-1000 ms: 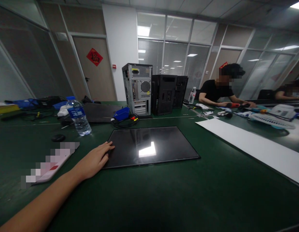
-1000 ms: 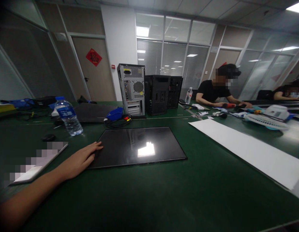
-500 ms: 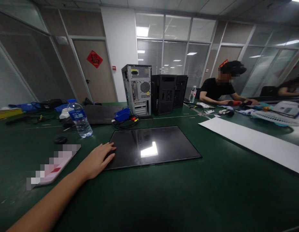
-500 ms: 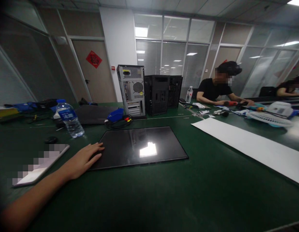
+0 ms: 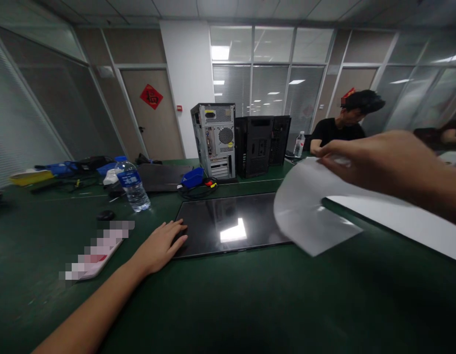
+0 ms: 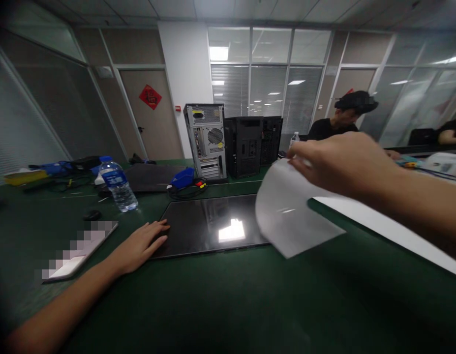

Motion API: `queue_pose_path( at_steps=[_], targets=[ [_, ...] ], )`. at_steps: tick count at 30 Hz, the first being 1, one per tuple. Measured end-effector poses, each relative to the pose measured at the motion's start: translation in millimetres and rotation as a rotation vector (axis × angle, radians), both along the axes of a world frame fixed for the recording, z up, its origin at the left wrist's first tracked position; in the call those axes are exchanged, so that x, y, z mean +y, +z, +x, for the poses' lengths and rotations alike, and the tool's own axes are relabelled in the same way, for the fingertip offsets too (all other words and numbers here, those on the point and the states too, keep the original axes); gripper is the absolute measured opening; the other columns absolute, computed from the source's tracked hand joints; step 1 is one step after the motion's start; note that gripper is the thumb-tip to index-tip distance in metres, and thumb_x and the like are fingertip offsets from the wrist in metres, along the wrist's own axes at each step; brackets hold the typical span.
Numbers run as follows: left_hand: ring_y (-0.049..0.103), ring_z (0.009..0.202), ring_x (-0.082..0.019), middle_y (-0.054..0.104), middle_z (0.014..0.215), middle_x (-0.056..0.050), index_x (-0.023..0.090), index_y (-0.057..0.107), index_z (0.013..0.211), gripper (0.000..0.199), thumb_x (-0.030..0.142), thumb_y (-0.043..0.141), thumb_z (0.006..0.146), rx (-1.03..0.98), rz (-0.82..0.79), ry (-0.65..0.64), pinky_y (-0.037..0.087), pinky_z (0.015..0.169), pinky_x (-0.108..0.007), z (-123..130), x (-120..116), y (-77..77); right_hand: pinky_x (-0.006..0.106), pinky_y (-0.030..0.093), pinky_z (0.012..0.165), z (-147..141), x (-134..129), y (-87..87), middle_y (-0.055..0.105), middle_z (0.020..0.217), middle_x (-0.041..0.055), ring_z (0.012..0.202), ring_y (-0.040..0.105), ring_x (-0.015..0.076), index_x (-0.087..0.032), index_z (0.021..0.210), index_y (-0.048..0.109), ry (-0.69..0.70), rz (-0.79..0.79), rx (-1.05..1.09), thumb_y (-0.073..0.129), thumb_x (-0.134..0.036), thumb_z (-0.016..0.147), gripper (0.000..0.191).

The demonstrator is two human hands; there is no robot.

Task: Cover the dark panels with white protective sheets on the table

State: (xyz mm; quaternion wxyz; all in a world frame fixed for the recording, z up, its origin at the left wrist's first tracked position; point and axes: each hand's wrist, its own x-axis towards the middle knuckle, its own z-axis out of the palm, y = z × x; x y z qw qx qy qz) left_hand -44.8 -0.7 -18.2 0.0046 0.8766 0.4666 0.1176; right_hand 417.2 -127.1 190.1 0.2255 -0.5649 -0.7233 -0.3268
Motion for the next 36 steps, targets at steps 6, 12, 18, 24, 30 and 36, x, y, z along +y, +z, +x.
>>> queue_pose_path(
  at_steps=[6, 12, 18, 24, 30, 36],
  targets=[
    [0.048, 0.136, -0.029, 0.054, 0.146, -0.011, 0.021, 0.06, 0.134, 0.051, 0.05, 0.037, 0.099, -0.073, -0.025, -0.031, 0.032, 0.116, -0.052, 0, -1, 4.5, 0.038, 0.048, 0.079, -44, 41, 40.1, 0.063, 0.081, 0.0029, 0.076, 0.058, 0.0141, -0.014, 0.105, 0.072, 0.044, 0.079, 0.209, 0.065, -0.051, 0.085, 0.043],
    [0.061, 0.12, -0.029, 0.068, 0.128, -0.005, 0.026, 0.067, 0.124, 0.04, 0.041, 0.047, 0.093, -0.103, 0.039, -0.009, 0.046, 0.107, -0.046, -5, -4, 2.5, 0.029, 0.048, 0.072, 15, 136, -7.6, 0.068, 0.083, 0.0062, 0.071, 0.06, 0.0149, -0.013, 0.107, 0.071, -0.076, -0.303, 0.689, 0.076, -0.046, 0.074, 0.047],
    [0.068, 0.106, -0.03, 0.074, 0.112, -0.013, 0.016, 0.071, 0.11, 0.039, 0.029, 0.038, 0.094, -0.033, 0.21, 0.305, 0.05, 0.099, -0.045, -8, 4, 3.8, 0.031, 0.049, 0.076, 47, 166, -137.0, 0.07, 0.086, 0.0061, 0.084, 0.064, 0.0216, -0.017, 0.091, 0.074, -0.151, -0.5, 0.738, 0.076, -0.04, 0.07, 0.031],
    [0.062, 0.12, -0.026, 0.067, 0.13, -0.011, 0.015, 0.062, 0.131, 0.048, 0.037, 0.032, 0.1, -0.284, 0.246, 0.354, 0.046, 0.105, -0.041, -11, 5, 6.7, 0.031, 0.05, 0.078, 54, 181, -189.1, 0.071, 0.087, 0.0066, 0.084, 0.065, 0.0216, -0.018, 0.095, 0.073, -0.144, -0.551, 0.756, 0.074, -0.045, 0.071, 0.036],
    [0.047, 0.138, -0.025, 0.053, 0.149, -0.006, 0.024, 0.058, 0.139, 0.052, 0.051, 0.04, 0.098, -0.099, 0.046, -0.038, 0.036, 0.115, -0.045, -5, 0, 6.4, 0.037, 0.049, 0.088, 51, 199, -197.9, 0.069, 0.104, 0.0111, 0.097, 0.063, 0.0257, -0.016, 0.109, 0.07, -0.115, -0.509, 0.706, 0.073, -0.052, 0.071, 0.052],
    [0.049, 0.136, -0.027, 0.053, 0.147, -0.006, 0.028, 0.06, 0.137, 0.059, 0.063, 0.045, 0.092, 0.037, -0.04, -0.048, 0.038, 0.114, -0.046, -9, -7, 13.9, 0.047, 0.039, 0.108, 14, 188, -175.2, 0.06, 0.127, 0.0149, 0.122, 0.052, 0.0307, -0.016, 0.118, 0.063, -0.008, -0.338, 0.624, 0.066, -0.047, 0.08, 0.05]
  ],
)
